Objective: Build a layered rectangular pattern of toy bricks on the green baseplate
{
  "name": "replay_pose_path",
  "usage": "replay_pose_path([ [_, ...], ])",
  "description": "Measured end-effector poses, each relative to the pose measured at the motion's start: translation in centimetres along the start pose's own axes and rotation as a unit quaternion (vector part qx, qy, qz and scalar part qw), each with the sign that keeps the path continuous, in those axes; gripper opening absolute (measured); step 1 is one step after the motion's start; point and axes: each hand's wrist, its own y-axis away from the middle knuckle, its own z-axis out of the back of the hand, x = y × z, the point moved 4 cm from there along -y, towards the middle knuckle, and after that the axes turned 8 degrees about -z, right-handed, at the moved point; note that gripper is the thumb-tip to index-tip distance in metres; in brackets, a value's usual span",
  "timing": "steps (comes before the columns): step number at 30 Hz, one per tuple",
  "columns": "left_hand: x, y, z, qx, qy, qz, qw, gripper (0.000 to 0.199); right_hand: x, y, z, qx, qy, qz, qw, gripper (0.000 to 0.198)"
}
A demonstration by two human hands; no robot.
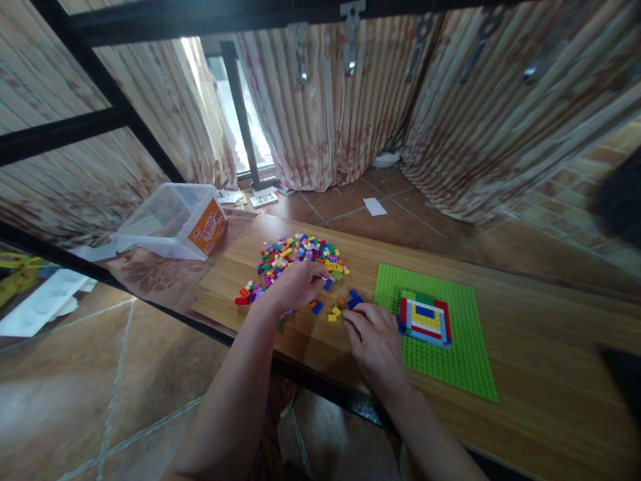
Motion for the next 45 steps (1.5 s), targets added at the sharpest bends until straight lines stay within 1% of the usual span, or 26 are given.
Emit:
replay_pose_path([
  [6,-0.1,0.1,0.4,-0.001,-0.001,-0.015,1.0,0.018,1.0,0.2,0.5,-0.005,-0.008,0.014,1.0,0.018],
  [8,0.0,0.1,0.3,-0.007,0.009,-0.018,1.0,0.018,1.2,0.5,1.2,-0.017,-0.028,0.011,0.999,0.018],
  [10,-0.1,-0.1,0.2,-0.01,0.02,-0.023,0.999,0.019,0.7,0.8,2.5,-0.026,-0.05,-0.001,0.998,0.018],
  [12,-0.3,-0.3,0.1,-0.012,0.026,-0.028,0.999,0.02,-0.6,1.2,4.0,-0.016,-0.066,-0.024,0.997,0.018],
  [15,-0.8,-0.7,-0.1,-0.015,0.025,-0.037,0.999,0.021,-3.9,1.9,6.9,-0.022,-0.085,-0.079,0.993,0.018],
  [17,-1.2,-1.0,-0.4,-0.015,0.019,-0.043,0.999,0.021,-6.7,2.6,8.7,-0.026,-0.084,-0.142,0.986,0.019],
  [19,-1.6,-1.3,-0.7,-0.009,0.011,-0.05,0.999,0.02,-9.2,3.4,10.3,-0.045,-0.068,-0.213,0.974,0.023],
  [21,-1.9,-1.6,-1.0,-0.007,0.005,-0.052,0.999,0.02,-10.9,4.1,11.1,-0.038,-0.059,-0.259,0.963,0.026],
  [23,-2.1,-1.9,-1.4,-0.011,0.003,-0.055,0.998,0.021,-11.7,4.5,11.2,-0.018,-0.06,-0.279,0.958,0.027],
  [27,-2.1,-2.3,-2.1,-0.012,0.003,-0.067,0.998,0.021,-11.6,4.6,10.7,0.009,-0.074,-0.275,0.958,0.026],
  [32,-1.8,-2.3,-2.3,-0.002,-0.007,-0.074,0.997,0.021,-11.1,4.0,10.1,0.01,-0.065,-0.264,0.962,0.026],
  [38,-1.7,-2.2,-2.1,0.007,-0.018,-0.054,0.998,0.023,-11.3,4.0,9.7,0.003,-0.068,-0.261,0.963,0.026],
  [45,-1.6,-2.0,-2.1,0.003,-0.024,-0.058,0.998,0.023,-12.0,4.2,9.4,0.014,-0.103,-0.32,0.942,0.027],
])
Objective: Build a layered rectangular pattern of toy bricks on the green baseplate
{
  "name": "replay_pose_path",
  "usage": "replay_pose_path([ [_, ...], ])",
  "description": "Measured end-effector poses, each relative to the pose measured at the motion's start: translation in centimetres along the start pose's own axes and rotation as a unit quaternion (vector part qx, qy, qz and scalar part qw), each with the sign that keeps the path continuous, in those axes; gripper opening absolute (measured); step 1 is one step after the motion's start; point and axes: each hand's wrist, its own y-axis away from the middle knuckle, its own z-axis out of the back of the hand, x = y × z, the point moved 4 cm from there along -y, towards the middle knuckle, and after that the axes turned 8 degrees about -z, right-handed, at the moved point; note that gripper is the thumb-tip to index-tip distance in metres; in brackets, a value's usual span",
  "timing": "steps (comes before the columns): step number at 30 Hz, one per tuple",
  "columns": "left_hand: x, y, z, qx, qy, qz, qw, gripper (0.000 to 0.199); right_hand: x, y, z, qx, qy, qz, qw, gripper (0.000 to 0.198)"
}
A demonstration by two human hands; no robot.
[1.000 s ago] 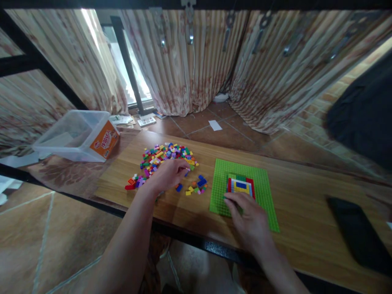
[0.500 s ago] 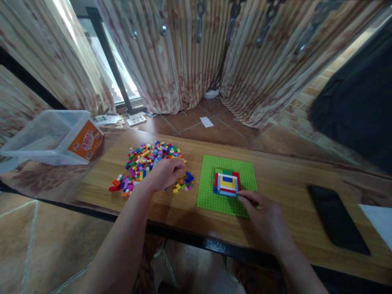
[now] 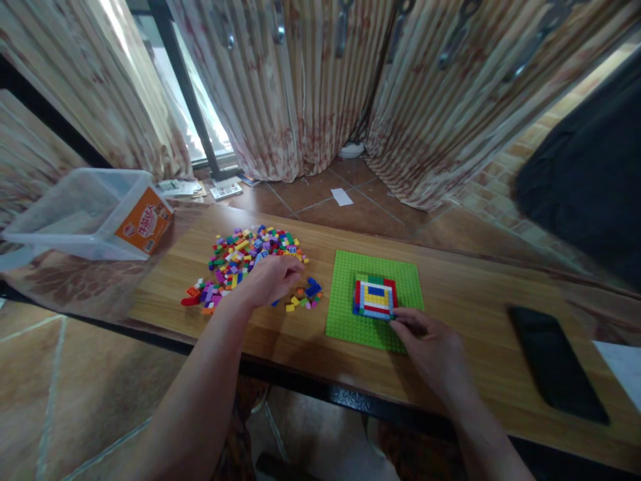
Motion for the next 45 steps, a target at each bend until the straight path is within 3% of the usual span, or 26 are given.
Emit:
replay_pose_path([
  [7,0.1,0.0,0.0,0.001,-0.009,-0.004,1.0,0.022,-1.3,-0.7,1.1,-0.012,-0.029,-0.061,0.998,0.034],
  [15,0.1,0.0,-0.1,-0.004,-0.004,-0.004,1.0,0.023,-1.6,-1.5,0.3,0.011,-0.094,-0.108,0.99,0.036],
  [30,0.0,0.2,0.1,-0.003,-0.004,0.001,1.0,0.022,-0.7,-1.7,0.2,0.025,-0.041,-0.11,0.993,0.031],
  [45,0.0,0.4,0.4,0.0,0.002,0.018,1.0,0.022,-0.2,-1.7,0.6,0.004,-0.06,-0.089,0.994,0.03],
])
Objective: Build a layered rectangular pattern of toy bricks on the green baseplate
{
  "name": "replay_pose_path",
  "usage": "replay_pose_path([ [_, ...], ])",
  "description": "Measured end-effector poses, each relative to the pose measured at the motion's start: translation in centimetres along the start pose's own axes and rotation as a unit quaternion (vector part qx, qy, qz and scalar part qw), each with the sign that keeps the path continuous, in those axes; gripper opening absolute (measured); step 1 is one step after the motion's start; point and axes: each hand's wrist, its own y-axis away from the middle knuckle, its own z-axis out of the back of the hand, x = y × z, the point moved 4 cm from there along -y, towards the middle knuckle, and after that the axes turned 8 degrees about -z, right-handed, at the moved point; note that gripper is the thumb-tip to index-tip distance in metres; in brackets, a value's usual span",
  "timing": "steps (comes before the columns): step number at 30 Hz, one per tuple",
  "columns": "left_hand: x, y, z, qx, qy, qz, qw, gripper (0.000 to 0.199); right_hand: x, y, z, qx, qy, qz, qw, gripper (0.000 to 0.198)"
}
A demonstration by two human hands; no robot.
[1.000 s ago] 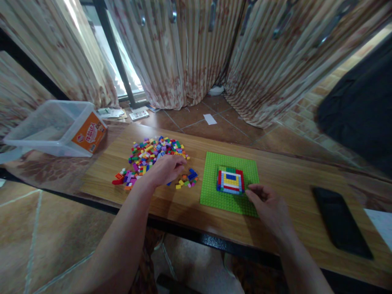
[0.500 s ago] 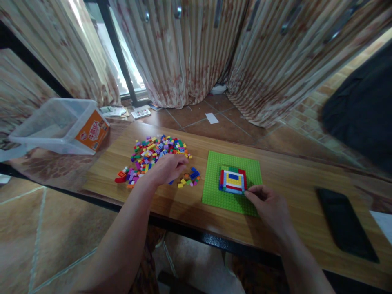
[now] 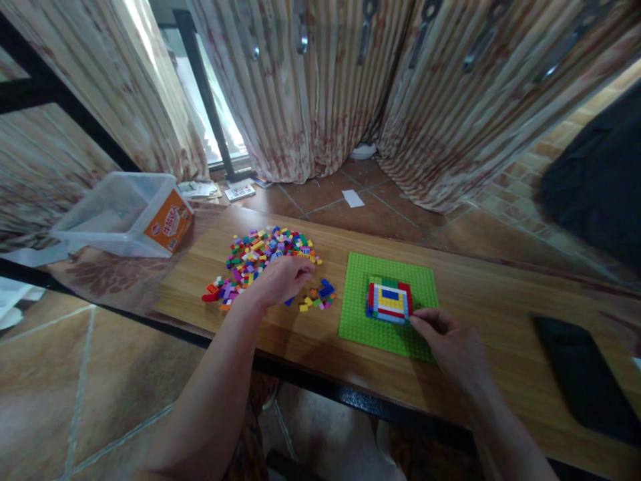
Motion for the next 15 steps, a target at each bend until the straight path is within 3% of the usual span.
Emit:
replay_pose_path([
  [6,0.5,0.6,1.1,-0.01,0.012,0.01,1.0,0.021,-0.4,0.1,0.8,-0.082,-0.045,-0.054,0.994,0.038],
  [15,1.3,1.4,2.5,-0.039,0.02,0.024,0.999,0.022,2.2,1.6,-1.0,-0.113,-0.021,0.019,0.993,0.033],
])
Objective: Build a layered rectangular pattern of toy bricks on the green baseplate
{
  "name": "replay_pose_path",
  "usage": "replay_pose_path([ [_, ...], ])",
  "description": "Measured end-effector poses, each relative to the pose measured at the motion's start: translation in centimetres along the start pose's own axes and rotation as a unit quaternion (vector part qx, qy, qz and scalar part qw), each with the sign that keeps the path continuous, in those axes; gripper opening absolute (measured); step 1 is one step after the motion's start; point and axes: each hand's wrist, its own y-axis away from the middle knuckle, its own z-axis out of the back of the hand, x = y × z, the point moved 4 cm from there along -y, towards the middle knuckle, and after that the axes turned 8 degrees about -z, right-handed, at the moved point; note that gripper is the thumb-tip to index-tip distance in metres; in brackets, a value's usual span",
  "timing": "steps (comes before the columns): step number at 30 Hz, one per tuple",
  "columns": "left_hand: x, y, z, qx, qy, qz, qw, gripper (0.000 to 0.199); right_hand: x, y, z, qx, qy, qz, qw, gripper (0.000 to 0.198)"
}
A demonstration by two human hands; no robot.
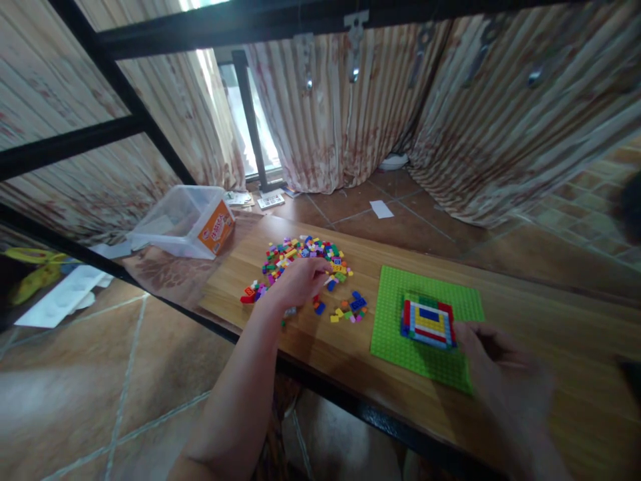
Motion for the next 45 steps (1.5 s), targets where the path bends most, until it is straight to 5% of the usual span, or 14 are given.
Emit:
replay_pose_path([
  [7,2.3,1.6,2.0,-0.045,0.002,0.05,0.998,0.023,2.2,2.6,-2.7,0.066,0.053,0.153,0.985,0.03],
  [13,3.6,2.9,2.1,0.003,0.041,0.092,0.995,0.024,3.6,4.3,-4.8,0.133,0.064,0.252,0.956,0.027],
  [21,3.7,4.9,3.3,0.1,0.086,0.103,0.986,0.019,4.1,5.2,-6.6,0.152,0.067,0.292,0.942,0.025],
  [27,4.1,6.4,4.5,0.104,0.05,0.136,0.984,0.02,3.8,5.5,-7.3,0.17,0.064,0.302,0.936,0.023],
  [45,-0.1,2.3,0.3,0.096,-0.083,0.139,0.982,0.019,4.6,7.0,-9.4,0.19,0.053,0.363,0.911,0.016],
])
